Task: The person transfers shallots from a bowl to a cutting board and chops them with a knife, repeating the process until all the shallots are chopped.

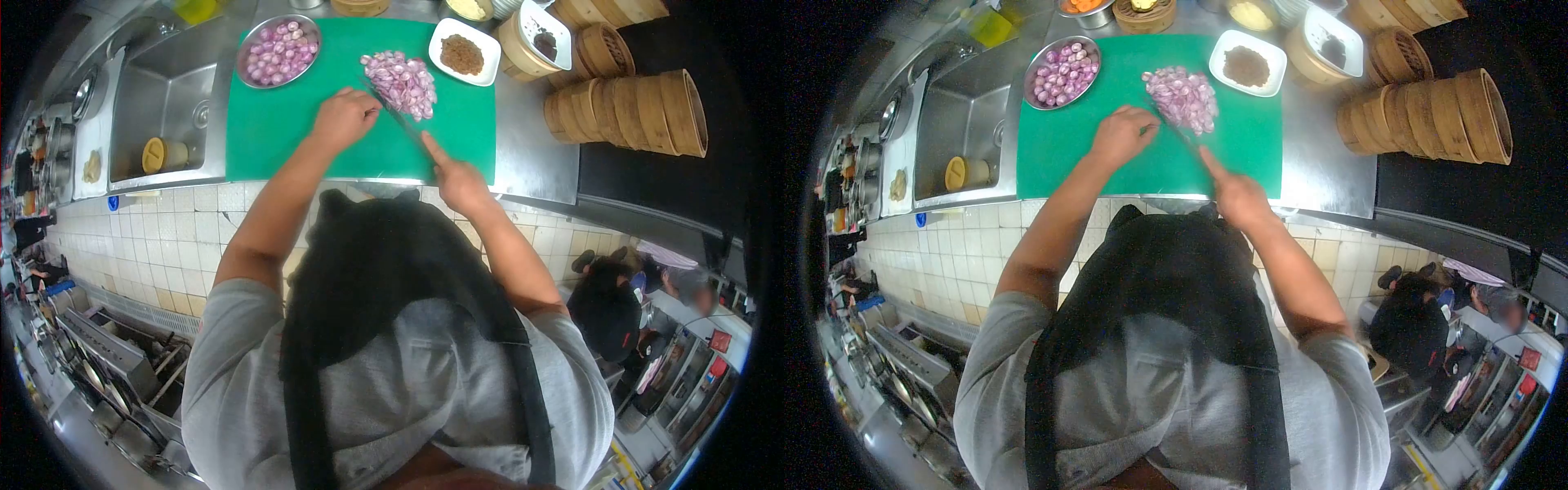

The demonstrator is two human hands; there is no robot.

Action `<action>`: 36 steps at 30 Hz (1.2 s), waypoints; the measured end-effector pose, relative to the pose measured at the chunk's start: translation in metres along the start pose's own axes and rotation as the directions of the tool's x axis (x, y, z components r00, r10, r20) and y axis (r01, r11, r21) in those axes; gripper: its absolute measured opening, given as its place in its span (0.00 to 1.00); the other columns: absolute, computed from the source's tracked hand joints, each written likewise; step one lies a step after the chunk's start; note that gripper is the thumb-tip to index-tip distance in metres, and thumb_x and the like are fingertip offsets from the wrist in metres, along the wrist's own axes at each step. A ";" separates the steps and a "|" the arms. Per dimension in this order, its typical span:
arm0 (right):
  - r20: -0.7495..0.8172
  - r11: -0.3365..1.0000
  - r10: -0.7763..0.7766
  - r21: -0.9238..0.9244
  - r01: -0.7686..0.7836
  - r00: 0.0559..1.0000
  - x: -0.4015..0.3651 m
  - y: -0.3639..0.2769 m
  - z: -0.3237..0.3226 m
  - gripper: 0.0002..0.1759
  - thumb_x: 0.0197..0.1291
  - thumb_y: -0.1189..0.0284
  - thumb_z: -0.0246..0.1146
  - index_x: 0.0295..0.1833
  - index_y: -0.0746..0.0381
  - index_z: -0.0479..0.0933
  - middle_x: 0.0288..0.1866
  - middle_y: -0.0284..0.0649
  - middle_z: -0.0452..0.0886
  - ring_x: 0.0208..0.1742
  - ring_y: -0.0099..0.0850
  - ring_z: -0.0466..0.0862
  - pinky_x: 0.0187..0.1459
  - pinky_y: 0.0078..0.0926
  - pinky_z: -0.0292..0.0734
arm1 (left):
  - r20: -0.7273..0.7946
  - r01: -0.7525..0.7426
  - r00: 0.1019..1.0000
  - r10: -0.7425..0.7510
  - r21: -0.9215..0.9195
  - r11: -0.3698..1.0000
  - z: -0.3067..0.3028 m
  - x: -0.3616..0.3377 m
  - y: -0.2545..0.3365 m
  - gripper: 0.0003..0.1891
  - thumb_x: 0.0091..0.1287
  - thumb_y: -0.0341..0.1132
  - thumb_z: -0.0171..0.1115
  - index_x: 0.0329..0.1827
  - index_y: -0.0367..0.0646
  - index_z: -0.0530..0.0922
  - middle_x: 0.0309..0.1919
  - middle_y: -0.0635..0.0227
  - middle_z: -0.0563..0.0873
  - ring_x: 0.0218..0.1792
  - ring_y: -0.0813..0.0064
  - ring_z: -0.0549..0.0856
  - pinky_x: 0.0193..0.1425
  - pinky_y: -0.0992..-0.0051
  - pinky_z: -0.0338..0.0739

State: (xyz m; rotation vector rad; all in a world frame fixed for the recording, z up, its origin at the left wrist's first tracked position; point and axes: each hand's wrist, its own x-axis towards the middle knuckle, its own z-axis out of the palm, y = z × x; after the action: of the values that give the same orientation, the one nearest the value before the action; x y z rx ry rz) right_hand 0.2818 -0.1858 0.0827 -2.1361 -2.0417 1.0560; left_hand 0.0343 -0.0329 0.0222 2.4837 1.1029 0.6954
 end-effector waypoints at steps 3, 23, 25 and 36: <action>-0.019 1.000 -0.013 -0.015 0.012 1.000 -0.002 -0.002 -0.001 0.41 0.80 0.75 0.55 0.92 0.37 0.54 0.62 0.65 0.85 0.61 0.63 0.86 0.65 0.58 0.79 | -0.061 -0.047 0.997 0.043 -0.068 0.997 0.003 -0.003 -0.008 0.05 0.65 0.32 0.74 0.43 0.47 0.91 0.47 0.65 0.93 0.51 0.57 0.91 0.59 0.59 0.87; -0.205 0.956 -0.257 -0.198 0.218 0.944 -0.013 -0.008 0.003 0.47 0.65 0.80 0.57 0.89 0.38 0.62 0.42 0.55 0.90 0.41 0.56 0.90 0.48 0.56 0.86 | -0.101 -0.143 0.985 0.140 -0.022 0.990 0.009 -0.012 -0.021 0.02 0.62 0.29 0.74 0.36 0.45 0.90 0.41 0.66 0.93 0.44 0.60 0.91 0.58 0.61 0.87; -0.223 0.953 -0.270 -0.199 0.227 0.937 -0.012 -0.005 0.004 0.47 0.65 0.80 0.57 0.89 0.38 0.63 0.41 0.54 0.90 0.40 0.56 0.90 0.48 0.56 0.86 | -0.125 -0.140 0.983 0.135 -0.029 0.990 0.011 -0.011 -0.019 0.02 0.62 0.30 0.74 0.35 0.45 0.89 0.41 0.68 0.93 0.43 0.61 0.91 0.58 0.61 0.87; -0.167 0.966 -0.238 -0.142 0.216 0.957 -0.008 -0.003 0.007 0.47 0.66 0.80 0.55 0.89 0.38 0.62 0.47 0.58 0.90 0.44 0.58 0.90 0.49 0.56 0.85 | -0.188 -0.137 0.974 0.125 -0.051 0.989 0.013 -0.017 -0.018 0.04 0.60 0.28 0.74 0.37 0.46 0.90 0.42 0.68 0.93 0.45 0.63 0.91 0.60 0.63 0.88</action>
State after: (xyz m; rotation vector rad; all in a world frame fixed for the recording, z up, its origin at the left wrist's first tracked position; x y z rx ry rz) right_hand 0.2769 -0.1953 0.0823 -1.9035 -2.2449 0.6958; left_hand 0.0209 -0.0357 -0.0017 2.4946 0.9668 1.0010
